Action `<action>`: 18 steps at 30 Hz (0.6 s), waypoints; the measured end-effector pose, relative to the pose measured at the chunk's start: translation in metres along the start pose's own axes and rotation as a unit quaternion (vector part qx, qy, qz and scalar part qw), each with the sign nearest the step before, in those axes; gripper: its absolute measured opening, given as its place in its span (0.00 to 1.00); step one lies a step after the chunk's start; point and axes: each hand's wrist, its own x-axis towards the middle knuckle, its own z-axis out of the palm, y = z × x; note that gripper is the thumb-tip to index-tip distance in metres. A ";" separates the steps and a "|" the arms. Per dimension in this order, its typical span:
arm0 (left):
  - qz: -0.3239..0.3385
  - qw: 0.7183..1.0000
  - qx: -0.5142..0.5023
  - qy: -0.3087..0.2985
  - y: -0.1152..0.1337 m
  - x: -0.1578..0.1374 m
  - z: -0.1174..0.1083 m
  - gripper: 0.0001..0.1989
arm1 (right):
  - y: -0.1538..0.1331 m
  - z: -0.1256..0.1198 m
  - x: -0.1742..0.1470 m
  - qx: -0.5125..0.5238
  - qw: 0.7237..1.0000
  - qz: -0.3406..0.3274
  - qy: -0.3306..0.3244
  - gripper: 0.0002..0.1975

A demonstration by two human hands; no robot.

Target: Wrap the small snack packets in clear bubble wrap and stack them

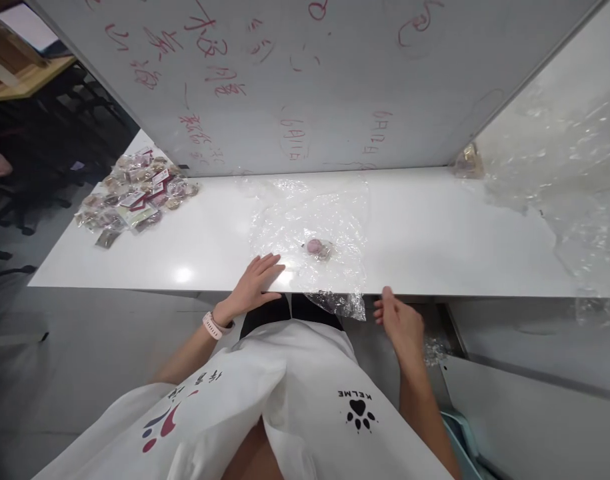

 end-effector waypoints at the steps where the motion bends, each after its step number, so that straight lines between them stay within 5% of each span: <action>1: -0.004 1.000 0.001 0.008 -0.004 -0.009 -0.001 0.29 | -0.004 0.013 -0.008 0.061 0.997 0.039 -0.027 0.32; 3: -0.012 0.999 -0.003 0.039 -0.009 -0.019 -0.001 0.21 | -0.019 0.035 -0.015 0.177 0.979 0.067 -0.070 0.28; 6: -0.023 0.996 -0.026 0.084 -0.009 -0.025 0.000 0.12 | -0.050 0.046 -0.010 0.262 0.959 -0.002 -0.109 0.24; 12: -0.083 0.978 -0.077 0.175 0.014 -0.026 -0.017 0.26 | -0.112 0.027 0.019 0.292 0.947 -0.083 -0.104 0.20; 16: 0.025 0.945 -0.062 0.320 0.048 -0.013 -0.019 0.15 | -0.149 0.045 0.048 0.253 0.947 -0.146 -0.135 0.19; 18: 0.126 0.937 -0.060 0.320 0.063 -0.001 -0.010 0.14 | -0.161 0.060 0.062 0.225 0.948 -0.173 -0.144 0.21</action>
